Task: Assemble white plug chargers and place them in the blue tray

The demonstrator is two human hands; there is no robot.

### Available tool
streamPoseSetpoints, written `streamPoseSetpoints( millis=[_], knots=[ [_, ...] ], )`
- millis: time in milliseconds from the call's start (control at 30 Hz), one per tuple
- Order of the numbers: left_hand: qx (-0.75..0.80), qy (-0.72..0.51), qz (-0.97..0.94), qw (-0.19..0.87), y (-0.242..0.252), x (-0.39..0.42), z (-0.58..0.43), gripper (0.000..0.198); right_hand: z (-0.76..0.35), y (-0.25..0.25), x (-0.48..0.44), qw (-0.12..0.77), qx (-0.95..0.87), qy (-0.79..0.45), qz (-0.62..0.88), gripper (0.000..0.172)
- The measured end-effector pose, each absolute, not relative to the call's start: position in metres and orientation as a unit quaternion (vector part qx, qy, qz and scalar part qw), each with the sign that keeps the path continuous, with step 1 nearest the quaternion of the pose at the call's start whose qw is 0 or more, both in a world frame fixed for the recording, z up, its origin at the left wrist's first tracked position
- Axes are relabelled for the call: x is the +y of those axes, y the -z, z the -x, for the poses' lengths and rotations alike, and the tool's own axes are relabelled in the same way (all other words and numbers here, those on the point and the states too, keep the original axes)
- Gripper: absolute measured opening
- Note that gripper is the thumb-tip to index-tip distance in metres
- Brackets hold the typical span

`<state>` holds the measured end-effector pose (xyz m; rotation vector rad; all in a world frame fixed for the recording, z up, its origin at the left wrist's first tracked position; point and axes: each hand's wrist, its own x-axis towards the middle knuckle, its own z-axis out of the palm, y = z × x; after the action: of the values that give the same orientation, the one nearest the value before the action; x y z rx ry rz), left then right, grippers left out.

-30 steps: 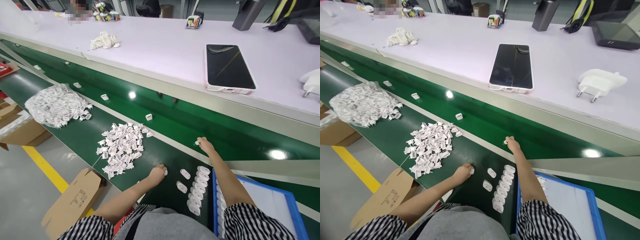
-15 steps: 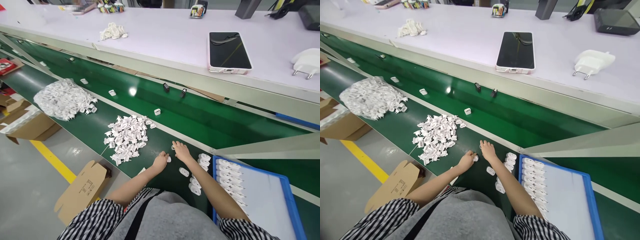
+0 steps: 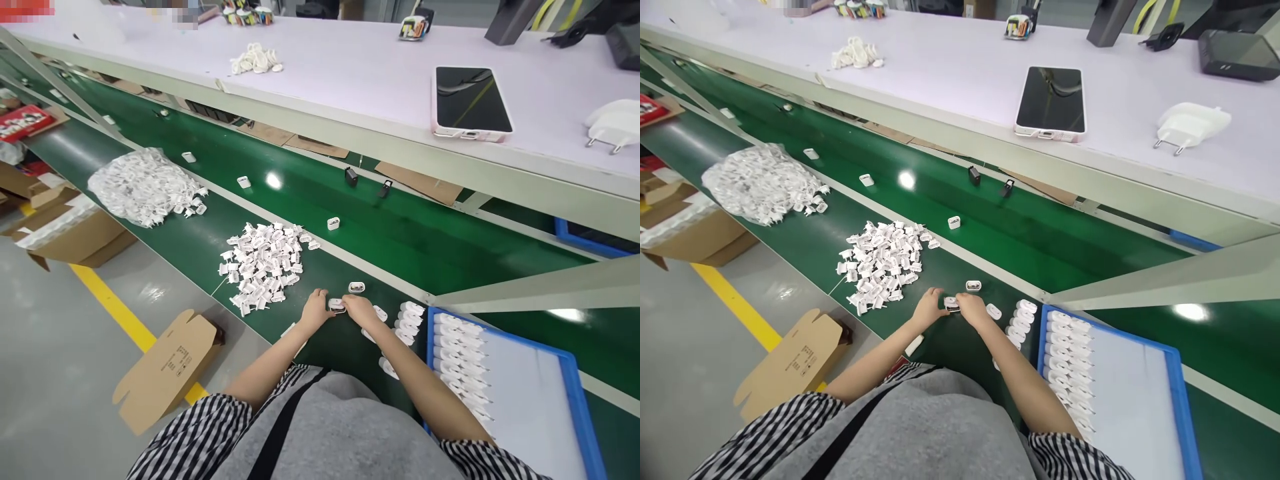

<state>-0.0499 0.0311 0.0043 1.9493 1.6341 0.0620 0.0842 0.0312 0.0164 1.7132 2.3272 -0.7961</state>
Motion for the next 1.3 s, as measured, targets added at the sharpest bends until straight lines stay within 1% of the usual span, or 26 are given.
streamPoseSetpoints(
  millis=[100, 200, 333, 400, 533, 633, 733, 800, 867, 967, 1000, 1067, 1167, 1200, 1300],
  knots=[
    [0.635, -0.009, -0.685, 0.356, 0.007, 0.026, 0.054, 0.046, -0.085, -0.005, 0.027, 0.066, 0.762, 0.281, -0.579, 0.020],
    [0.636, -0.049, -0.657, 0.401, 0.016, 0.024, 0.052, 0.037, -0.086, 0.003, 0.026, 0.041, 0.732, 0.313, -0.604, 0.021],
    [0.601, -0.130, -0.664, 0.426, 0.021, 0.025, 0.047, 0.026, -0.090, 0.003, 0.029, -0.006, 0.719, 0.371, -0.588, 0.041],
    [0.604, -0.144, -0.657, 0.427, 0.020, 0.025, 0.045, 0.022, -0.089, 0.001, 0.031, -0.017, 0.734, 0.381, -0.563, 0.043],
    [0.625, -0.148, -0.632, 0.433, 0.017, 0.025, 0.045, 0.019, -0.086, -0.002, 0.032, -0.037, 0.753, 0.356, -0.552, 0.033],
    [0.601, -0.174, -0.635, 0.453, 0.015, 0.027, 0.047, 0.019, -0.085, -0.004, 0.033, -0.050, 0.752, 0.340, -0.562, 0.025],
    [0.544, -0.184, -0.646, 0.504, 0.012, 0.033, 0.049, 0.025, -0.090, -0.006, 0.037, -0.069, 0.745, 0.343, -0.568, 0.020],
    [0.517, -0.170, -0.654, 0.526, 0.010, 0.038, 0.049, 0.032, -0.096, -0.008, 0.040, -0.085, 0.729, 0.359, -0.577, 0.018],
    [0.533, -0.134, -0.662, 0.510, 0.007, 0.042, 0.049, 0.040, -0.101, -0.009, 0.041, -0.104, 0.702, 0.376, -0.596, 0.018],
    [0.599, -0.024, -0.668, 0.441, 0.004, 0.041, 0.044, 0.056, -0.106, -0.009, 0.041, -0.127, 0.668, 0.384, -0.625, 0.019],
    [0.613, 0.009, -0.669, 0.420, 0.004, 0.039, 0.042, 0.058, -0.106, -0.008, 0.040, -0.126, 0.667, 0.383, -0.627, 0.019],
    [0.622, 0.042, -0.677, 0.391, 0.006, 0.033, 0.038, 0.050, -0.105, -0.004, 0.037, -0.113, 0.686, 0.379, -0.611, 0.018],
    [0.615, 0.017, -0.698, 0.367, 0.012, 0.027, 0.035, 0.029, -0.101, 0.003, 0.031, -0.093, 0.727, 0.363, -0.575, 0.019],
    [0.610, 0.002, -0.704, 0.363, 0.014, 0.026, 0.035, 0.028, -0.100, 0.006, 0.030, -0.090, 0.735, 0.354, -0.571, 0.020],
    [0.595, -0.035, -0.714, 0.367, 0.017, 0.027, 0.039, 0.033, -0.097, 0.012, 0.029, -0.087, 0.745, 0.331, -0.572, 0.022]
  ],
)
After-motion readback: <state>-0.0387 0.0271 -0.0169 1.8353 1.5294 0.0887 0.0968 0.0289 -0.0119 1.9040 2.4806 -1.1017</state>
